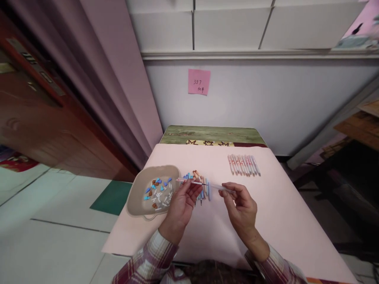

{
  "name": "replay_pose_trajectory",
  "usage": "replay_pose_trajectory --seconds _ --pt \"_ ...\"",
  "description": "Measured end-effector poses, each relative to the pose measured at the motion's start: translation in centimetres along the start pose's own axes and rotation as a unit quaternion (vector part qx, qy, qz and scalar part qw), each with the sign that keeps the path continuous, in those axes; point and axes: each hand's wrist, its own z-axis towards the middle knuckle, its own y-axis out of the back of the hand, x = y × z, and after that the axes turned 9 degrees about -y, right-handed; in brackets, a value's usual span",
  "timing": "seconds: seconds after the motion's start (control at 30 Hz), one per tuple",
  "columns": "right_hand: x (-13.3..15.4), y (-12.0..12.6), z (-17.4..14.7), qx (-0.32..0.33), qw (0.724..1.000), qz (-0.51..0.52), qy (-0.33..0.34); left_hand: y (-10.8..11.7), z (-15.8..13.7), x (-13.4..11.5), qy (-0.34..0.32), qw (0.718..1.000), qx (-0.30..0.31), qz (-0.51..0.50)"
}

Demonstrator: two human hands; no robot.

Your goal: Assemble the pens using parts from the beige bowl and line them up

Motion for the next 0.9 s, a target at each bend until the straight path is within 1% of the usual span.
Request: replay_pose_trajectory --seconds 0.17,0.3,0.47,0.63,0.77,0.9 --pt "-0.2 -0.1 0.0 0.016 1.0 0.009 -0.011 -0.2 -0.3 0.1 -0.006 1.0 0.006 0.003" --pt "-0.4 -0.1 0.0 0.02 1.0 0.0 -0.01 -0.3 -0.4 0.7 0.002 1.0 0.011 0.011" --pt "-0.7 -0.2 0.1 0.044 0.999 -0.012 -0.004 -0.3 -0.5 1.3 0.002 0.999 0.036 0.01" --pt "-0.8 -0.5 0.0 0.072 0.996 -0.04 0.017 -0.5 -0.9 1.7 -0.004 0.999 0.047 0.016" --pt "-0.8 -0.4 0.0 0.071 0.993 -0.088 0.046 -0.6 -1.3 2.0 -0.007 0.998 0.062 0.028" --pt "-1.0 0.1 0.2 0.056 0.988 -0.123 0.076 -0.7 -1.5 2.2 -0.011 0.997 0.059 0.044"
